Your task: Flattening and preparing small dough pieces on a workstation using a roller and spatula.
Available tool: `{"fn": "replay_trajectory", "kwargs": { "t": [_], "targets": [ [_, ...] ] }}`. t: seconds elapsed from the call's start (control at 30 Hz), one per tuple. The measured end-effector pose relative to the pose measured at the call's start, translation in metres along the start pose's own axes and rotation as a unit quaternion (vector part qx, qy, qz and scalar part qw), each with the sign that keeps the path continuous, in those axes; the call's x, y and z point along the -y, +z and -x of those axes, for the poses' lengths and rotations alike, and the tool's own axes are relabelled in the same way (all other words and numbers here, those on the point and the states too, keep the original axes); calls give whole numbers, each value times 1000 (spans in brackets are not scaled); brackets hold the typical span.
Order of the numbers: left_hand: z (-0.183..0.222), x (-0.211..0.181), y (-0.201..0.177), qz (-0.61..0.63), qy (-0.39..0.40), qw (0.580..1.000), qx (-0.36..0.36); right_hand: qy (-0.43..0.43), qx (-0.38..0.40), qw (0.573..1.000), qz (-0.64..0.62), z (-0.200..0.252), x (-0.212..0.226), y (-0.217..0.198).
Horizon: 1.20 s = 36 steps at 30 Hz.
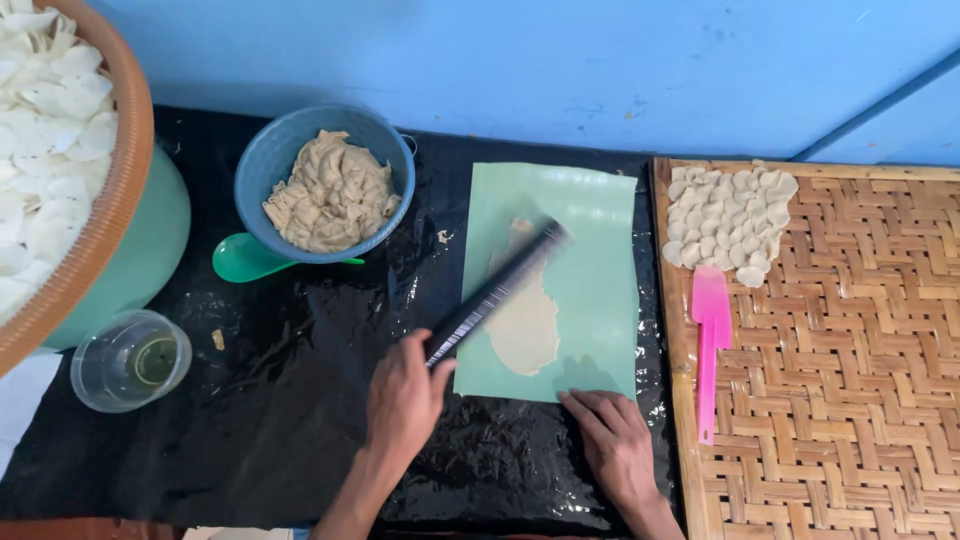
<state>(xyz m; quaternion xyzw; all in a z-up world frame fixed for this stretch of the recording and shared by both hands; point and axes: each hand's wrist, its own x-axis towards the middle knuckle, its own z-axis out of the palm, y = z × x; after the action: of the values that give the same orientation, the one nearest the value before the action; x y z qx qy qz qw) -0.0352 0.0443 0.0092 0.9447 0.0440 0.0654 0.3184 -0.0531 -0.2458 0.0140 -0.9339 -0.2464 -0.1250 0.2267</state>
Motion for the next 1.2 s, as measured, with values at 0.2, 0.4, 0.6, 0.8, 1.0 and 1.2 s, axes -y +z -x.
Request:
{"fn": "replay_trajectory", "kwargs": {
  "t": [0.2, 0.4, 0.6, 0.8, 1.0, 1.2],
  "targets": [
    [0, 27, -16, -60, -62, 989, -119, 125, -108, 986, -38, 22, -9, -18],
    [-10, 8, -31, -121, -58, 980, -147, 363, -72, 905, 209, 26, -78, -34],
    [-9, -14, -24, 13, 38, 975, -219, 451, -55, 876, 163, 66, -128, -4],
    [-7, -42, -3, 79, 101, 975, -180, 440, -77, 881, 157, 57, -134, -5],
    [-5, -56, 9, 123, 133, 976, -123, 424, -68, 892, 137, 111, -204, 28],
    [-9, -66, -8, 241, 67, 968, 5, 338, -285, 876, -195, 37, -103, 32]
  ]
}}
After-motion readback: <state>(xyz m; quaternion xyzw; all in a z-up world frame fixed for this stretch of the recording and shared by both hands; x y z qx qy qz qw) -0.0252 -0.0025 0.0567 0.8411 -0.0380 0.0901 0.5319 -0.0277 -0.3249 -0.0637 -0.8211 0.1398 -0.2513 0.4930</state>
